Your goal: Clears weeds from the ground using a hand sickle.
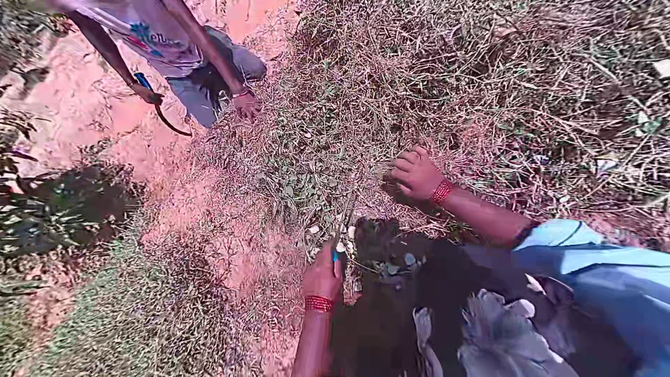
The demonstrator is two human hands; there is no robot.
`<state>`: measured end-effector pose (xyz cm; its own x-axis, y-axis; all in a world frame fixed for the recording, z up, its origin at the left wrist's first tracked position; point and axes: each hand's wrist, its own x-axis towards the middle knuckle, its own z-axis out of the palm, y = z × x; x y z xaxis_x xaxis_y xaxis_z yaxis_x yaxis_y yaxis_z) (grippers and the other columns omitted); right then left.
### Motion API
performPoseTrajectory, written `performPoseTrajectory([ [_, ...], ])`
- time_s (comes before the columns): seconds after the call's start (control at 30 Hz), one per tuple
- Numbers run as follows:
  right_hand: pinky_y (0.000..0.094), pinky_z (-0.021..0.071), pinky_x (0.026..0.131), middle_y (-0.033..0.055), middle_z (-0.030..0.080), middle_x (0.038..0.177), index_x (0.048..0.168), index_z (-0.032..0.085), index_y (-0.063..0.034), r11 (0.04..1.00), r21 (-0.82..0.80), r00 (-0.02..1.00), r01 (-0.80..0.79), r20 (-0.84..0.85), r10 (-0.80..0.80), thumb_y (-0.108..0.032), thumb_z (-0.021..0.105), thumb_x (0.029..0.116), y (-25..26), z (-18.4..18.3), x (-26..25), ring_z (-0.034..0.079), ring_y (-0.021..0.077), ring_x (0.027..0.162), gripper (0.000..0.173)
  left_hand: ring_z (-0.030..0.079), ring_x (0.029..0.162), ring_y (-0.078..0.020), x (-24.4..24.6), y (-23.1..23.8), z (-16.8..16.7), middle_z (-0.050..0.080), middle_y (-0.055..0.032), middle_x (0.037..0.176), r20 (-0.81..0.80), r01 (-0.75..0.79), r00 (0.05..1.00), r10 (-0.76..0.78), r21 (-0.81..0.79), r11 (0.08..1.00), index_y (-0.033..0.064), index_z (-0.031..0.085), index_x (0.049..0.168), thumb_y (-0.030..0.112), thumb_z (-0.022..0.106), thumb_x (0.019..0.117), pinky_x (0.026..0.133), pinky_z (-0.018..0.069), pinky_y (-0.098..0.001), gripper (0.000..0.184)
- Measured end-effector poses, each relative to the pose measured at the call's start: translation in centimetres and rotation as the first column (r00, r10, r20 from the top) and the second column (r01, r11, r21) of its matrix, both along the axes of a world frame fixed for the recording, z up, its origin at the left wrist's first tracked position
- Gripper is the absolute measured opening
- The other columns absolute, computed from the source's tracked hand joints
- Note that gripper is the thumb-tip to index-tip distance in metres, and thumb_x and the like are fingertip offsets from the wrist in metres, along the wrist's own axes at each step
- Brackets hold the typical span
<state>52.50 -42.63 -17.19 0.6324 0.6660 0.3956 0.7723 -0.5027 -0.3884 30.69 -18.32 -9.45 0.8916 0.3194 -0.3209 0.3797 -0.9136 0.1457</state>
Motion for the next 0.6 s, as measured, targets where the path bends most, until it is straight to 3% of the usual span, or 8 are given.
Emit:
performPoseTrajectory([
  [0.07,0.0741,0.0198,0.115,0.0239,0.063,0.136,0.124,0.071,-0.0007,0.953,-0.27,0.957,-0.137,-0.283,0.057,-0.008,0.066,0.0936,1.8,-0.2,-0.7,0.046,0.0475,0.14,0.032,0.065,0.117,-0.0448,1.5,0.0,-0.2,0.06,-0.0231,0.141,-0.327,-0.014,0.944,0.039,0.077,0.997,0.0176,0.037,0.16,0.022,0.051,0.1061,0.095,0.0516,-0.0636,0.055],
  [0.13,0.0745,0.0176,0.116,0.0233,0.054,0.147,0.137,0.062,-0.0004,0.857,-0.439,0.892,-0.27,-0.448,0.051,-0.009,0.064,0.0959,2.9,-0.6,-0.8,0.038,0.0466,0.146,0.042,0.064,0.119,-0.0469,-0.5,2.9,-1.5,0.058,-0.0252,0.142,-0.402,-0.058,0.909,0.108,0.135,0.989,0.0167,0.037,0.16,0.022,0.055,0.1044,0.095,0.0512,-0.0646,0.058],
  [0.23,0.0751,0.0174,0.116,0.0198,0.05,0.153,0.141,0.06,-0.0037,0.795,-0.515,0.864,-0.321,-0.502,0.023,-0.006,0.071,0.0909,3.2,-2.6,0.4,0.03,0.0444,0.151,0.052,0.067,0.111,-0.0508,-6.6,9.0,-2.0,0.062,-0.0296,0.135,-0.298,-0.083,0.944,0.142,0.201,0.976,0.0059,0.048,0.152,0.018,0.06,0.1006,0.092,0.0524,-0.0659,0.054],
  [0.3,0.0752,0.0211,0.115,0.0187,0.056,0.147,0.137,0.064,-0.0063,0.828,-0.489,0.887,-0.275,-0.461,0.022,-0.004,0.075,0.0871,2.9,-4.3,0.8,0.035,0.0437,0.149,0.051,0.067,0.106,-0.0539,-11.0,11.5,-1.4,0.065,-0.0327,0.126,-0.231,-0.088,0.964,0.133,0.193,0.977,-0.0005,0.053,0.146,0.012,0.062,0.0981,0.09,0.0511,-0.0688,0.051],
  [0.4,0.0711,0.0227,0.117,0.0209,0.056,0.146,0.141,0.061,-0.008,0.845,-0.468,0.898,-0.261,-0.439,0.034,-0.006,0.075,0.0881,4.4,-5.2,1.2,0.039,0.0446,0.146,0.055,0.07,0.085,-0.057,-16.2,12.5,-1.6,0.07,-0.0362,0.099,0.012,-0.024,1.0,0.022,0.13,0.991,-0.0143,0.061,0.128,0.009,0.064,0.0895,0.076,0.0531,-0.0717,0.045],
  [0.5,0.0706,0.0221,0.118,0.0209,0.039,0.161,0.159,0.041,-0.0168,0.748,-0.535,0.801,-0.392,-0.599,-0.009,-0.02,0.061,0.1027,6.5,-5.7,-0.4,0.029,0.0458,0.152,0.059,0.072,0.073,-0.0511,-16.1,10.1,-3.2,0.071,-0.0326,0.087,0.269,0.039,0.96,-0.078,0.15,0.988,-0.0182,0.065,0.116,0.02,0.055,0.0873,0.064,0.0552,-0.066,0.049],
  [0.57,0.0754,0.0166,0.116,0.0249,0.038,0.161,0.156,0.046,-0.012,0.724,-0.5,0.708,-0.476,-0.706,-0.022,-0.011,0.052,0.1065,6.6,-5.1,-2.4,0.026,0.0513,0.151,0.049,0.072,0.077,-0.0521,-12.9,7.2,-3.7,0.071,-0.0338,0.093,0.321,0.039,0.944,-0.07,0.103,0.994,-0.0182,0.065,0.117,0.021,0.053,0.0891,0.066,0.0547,-0.0667,0.049],
  [0.6,0.0756,0.0201,0.114,0.0262,0.045,0.156,0.151,0.051,-0.0099,0.714,-0.495,0.697,-0.495,-0.717,-0.015,-0.014,0.052,0.1069,6.3,-5.0,-3.6,0.032,0.0524,0.147,0.045,0.072,0.079,-0.0512,-10.9,5.7,-3.6,0.072,-0.0328,0.096,0.313,0.044,0.947,-0.068,0.085,0.995,-0.0158,0.065,0.121,0.018,0.054,0.089,0.066,0.0552,-0.0661,0.048],
])
